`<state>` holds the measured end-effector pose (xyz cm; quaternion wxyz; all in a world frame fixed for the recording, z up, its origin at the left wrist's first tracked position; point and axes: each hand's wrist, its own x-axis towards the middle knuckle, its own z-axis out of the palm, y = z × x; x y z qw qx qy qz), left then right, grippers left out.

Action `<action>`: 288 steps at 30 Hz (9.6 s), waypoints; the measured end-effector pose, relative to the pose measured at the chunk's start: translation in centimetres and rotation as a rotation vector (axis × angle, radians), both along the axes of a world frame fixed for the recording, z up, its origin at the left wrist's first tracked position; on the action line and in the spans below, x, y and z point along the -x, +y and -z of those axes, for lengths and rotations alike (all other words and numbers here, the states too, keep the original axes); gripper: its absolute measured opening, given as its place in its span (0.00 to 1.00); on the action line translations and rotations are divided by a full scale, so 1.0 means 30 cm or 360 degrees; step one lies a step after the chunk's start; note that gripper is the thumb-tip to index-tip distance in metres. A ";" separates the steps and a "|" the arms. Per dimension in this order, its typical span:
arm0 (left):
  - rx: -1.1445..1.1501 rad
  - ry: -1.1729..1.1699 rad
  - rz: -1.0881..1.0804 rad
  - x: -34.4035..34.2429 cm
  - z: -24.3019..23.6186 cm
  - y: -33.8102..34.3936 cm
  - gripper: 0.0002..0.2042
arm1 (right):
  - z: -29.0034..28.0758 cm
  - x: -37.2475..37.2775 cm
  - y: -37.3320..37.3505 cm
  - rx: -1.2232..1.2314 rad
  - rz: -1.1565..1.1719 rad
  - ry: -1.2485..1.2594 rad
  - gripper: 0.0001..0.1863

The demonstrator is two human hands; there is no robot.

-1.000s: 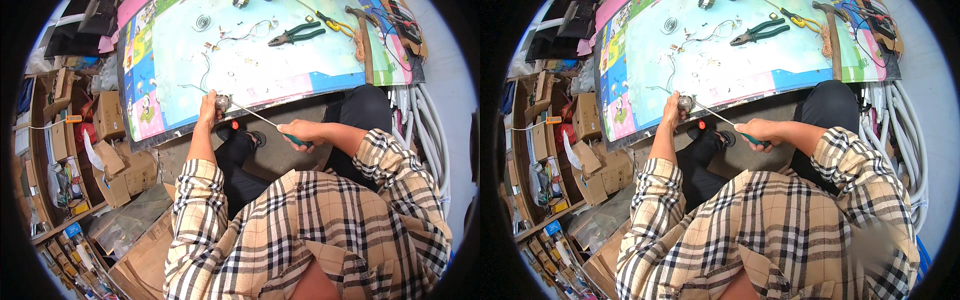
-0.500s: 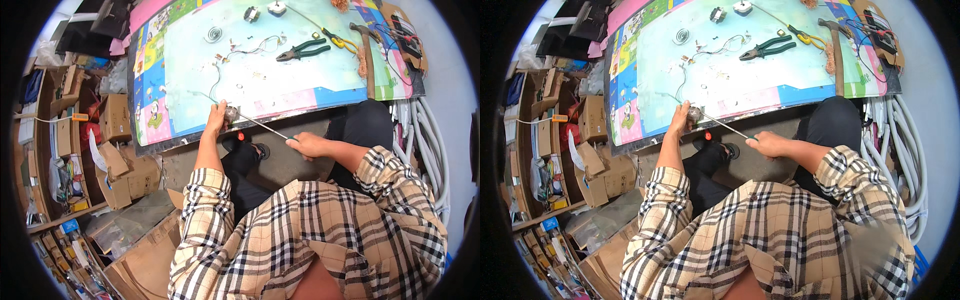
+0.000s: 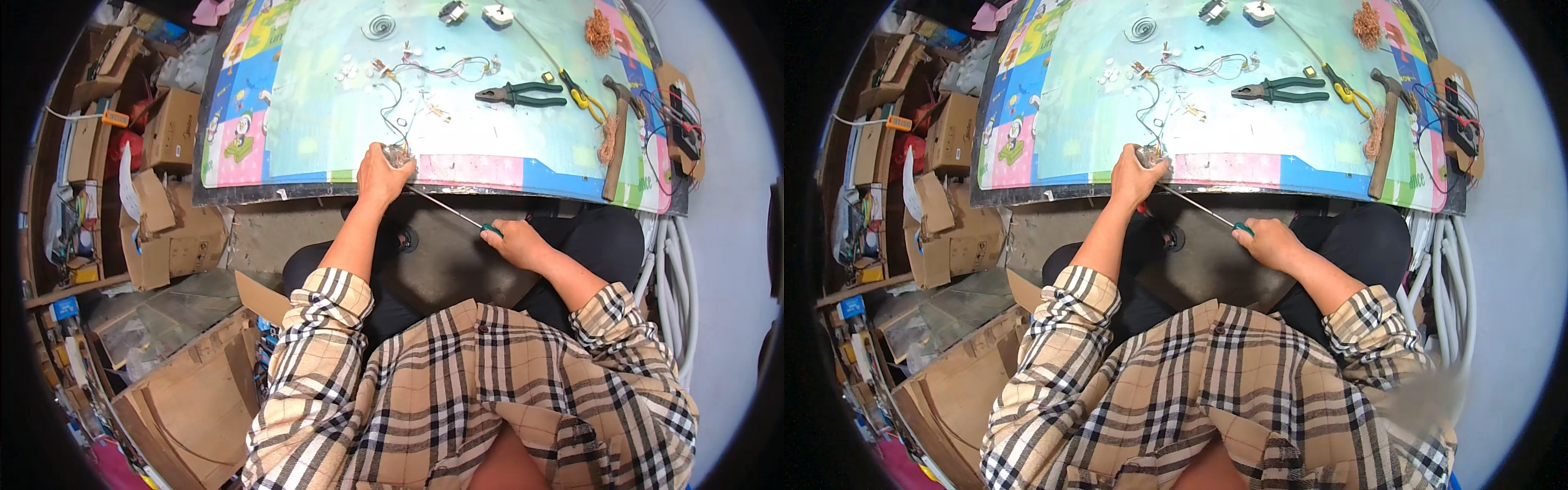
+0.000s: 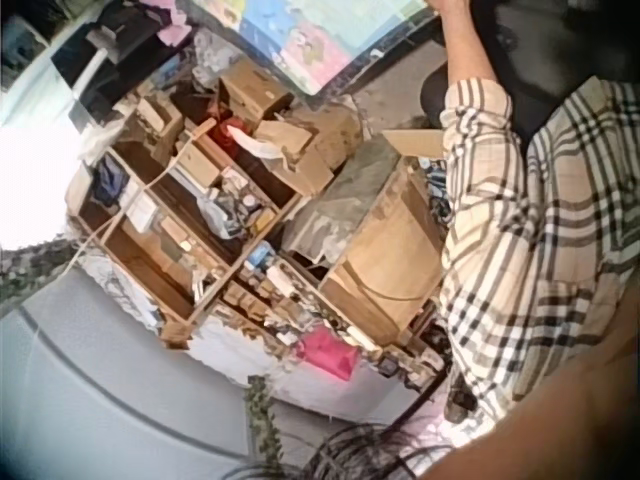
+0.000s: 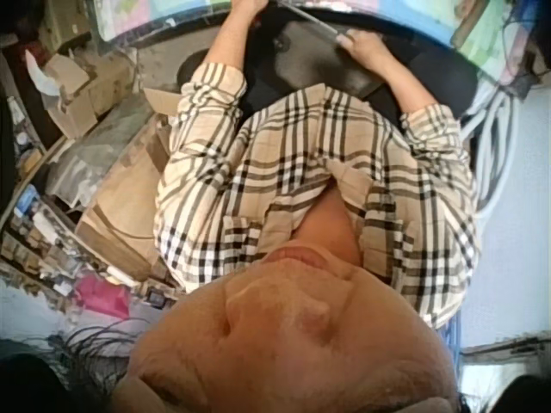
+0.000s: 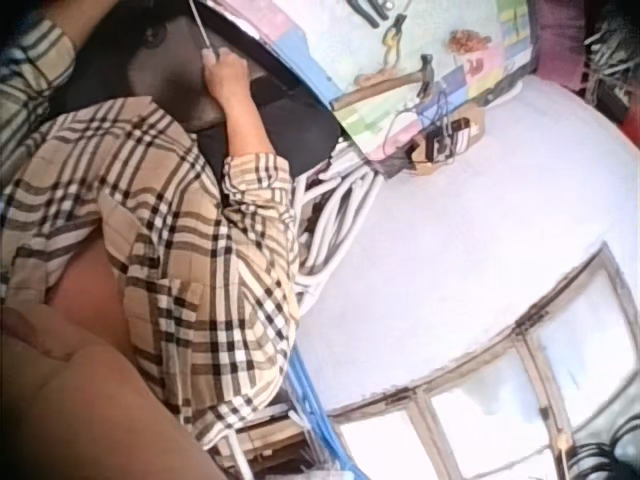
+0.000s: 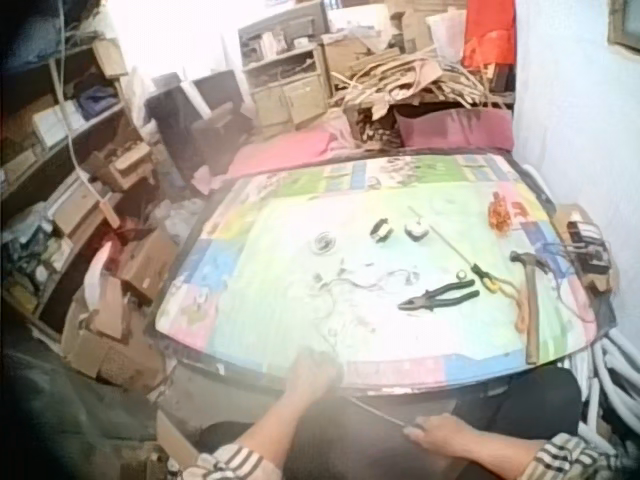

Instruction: The person sits on the floor and repairs small electrical components on a colorful table. They use a screwdriver to tighten screws, pliers to strip wires, and a hammer to tap parts. The person handles wires, screws, and small metal housings throughout the task.

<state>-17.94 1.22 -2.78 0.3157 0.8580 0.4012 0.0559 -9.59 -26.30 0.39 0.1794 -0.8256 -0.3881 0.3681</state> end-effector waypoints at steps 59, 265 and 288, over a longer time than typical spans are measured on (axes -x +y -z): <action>-0.0091 0.0163 0.0269 0.038 -0.027 -0.008 0.26 | -0.076 -0.076 -0.061 -0.0184 -0.0233 -0.0957 0.14; 0.1783 -0.1191 0.0210 -0.131 -0.465 -0.065 0.27 | -0.428 -0.335 0.315 -0.0883 0.0615 0.0342 0.16; 0.2763 -0.1399 -0.0557 -0.134 -0.424 0.006 0.24 | -0.381 -0.328 0.299 -0.0715 0.0390 -0.0051 0.19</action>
